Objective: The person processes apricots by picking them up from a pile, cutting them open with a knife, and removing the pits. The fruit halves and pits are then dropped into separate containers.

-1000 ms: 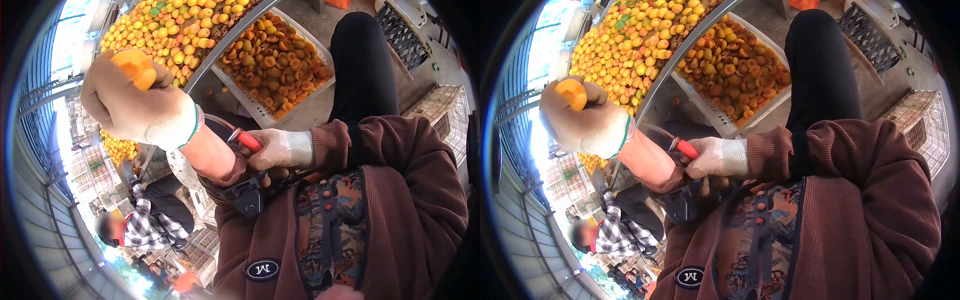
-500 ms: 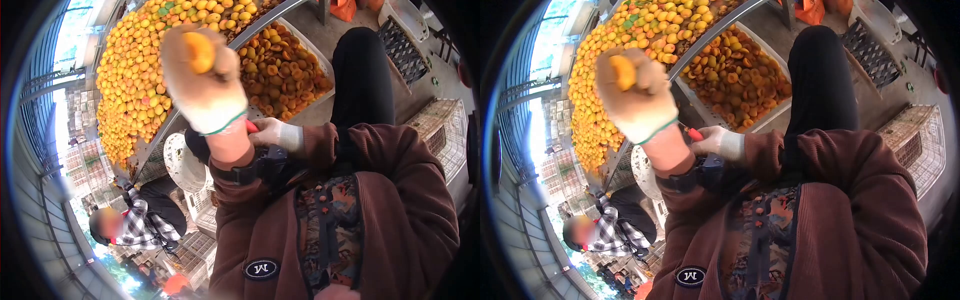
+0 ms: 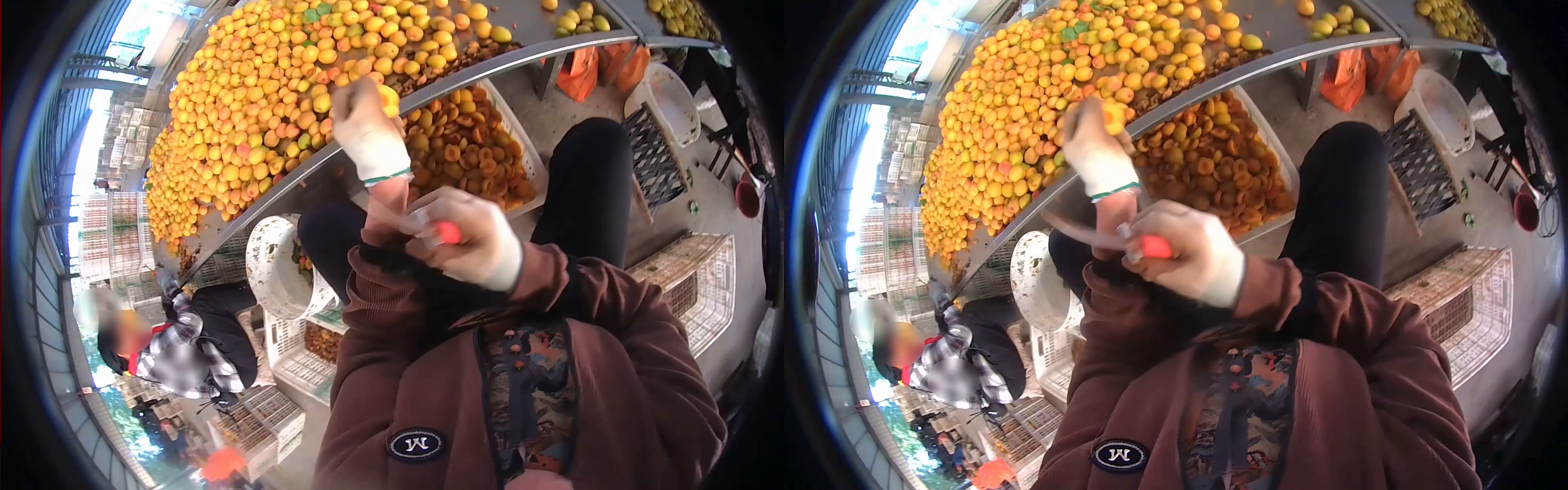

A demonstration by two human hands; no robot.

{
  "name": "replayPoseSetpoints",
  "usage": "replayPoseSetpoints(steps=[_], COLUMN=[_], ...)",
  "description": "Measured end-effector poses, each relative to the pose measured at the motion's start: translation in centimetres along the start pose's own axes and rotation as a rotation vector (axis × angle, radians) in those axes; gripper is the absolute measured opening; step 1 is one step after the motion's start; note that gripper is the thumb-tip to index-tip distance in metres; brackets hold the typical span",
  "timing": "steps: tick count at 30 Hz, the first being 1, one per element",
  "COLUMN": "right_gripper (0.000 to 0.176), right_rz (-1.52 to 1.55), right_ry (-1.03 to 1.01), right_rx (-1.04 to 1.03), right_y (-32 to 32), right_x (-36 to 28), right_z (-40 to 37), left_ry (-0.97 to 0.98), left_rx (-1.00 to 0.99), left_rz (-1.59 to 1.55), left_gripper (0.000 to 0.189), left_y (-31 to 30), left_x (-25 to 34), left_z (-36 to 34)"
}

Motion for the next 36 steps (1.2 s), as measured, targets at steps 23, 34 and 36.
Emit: replayPoseSetpoints(steps=[23,34,36], right_gripper=[0.023,0.026,0.026], right_rz=[-0.391,-0.504,-0.614], right_ry=[0.564,0.463,0.374], right_rx=[0.123,0.088,0.071], right_y=[-0.6,0.1,0.3], right_x=[9.5,10.8,10.0], right_z=[0.6,-1.6,-1.5], left_ry=[0.23,-0.17,-0.088], left_rx=[-1.05,-0.89,-0.729], left_rz=[1.452,1.051,0.829], left_gripper=[0.022,0.025,0.024], left_y=[-0.1,-9.1,-11.5], left_x=[-17.8,-21.2,-26.6], left_z=[-2.7,-5.0,-4.8])
Point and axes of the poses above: each hand's wrist, its own z-axis towards the middle knuckle, its own y-axis out of the palm, x = y × z, the point moved 3 cm from there along z, towards the middle knuckle, and after that the axes turned 7 degrees about y, right-handed, at the moved point
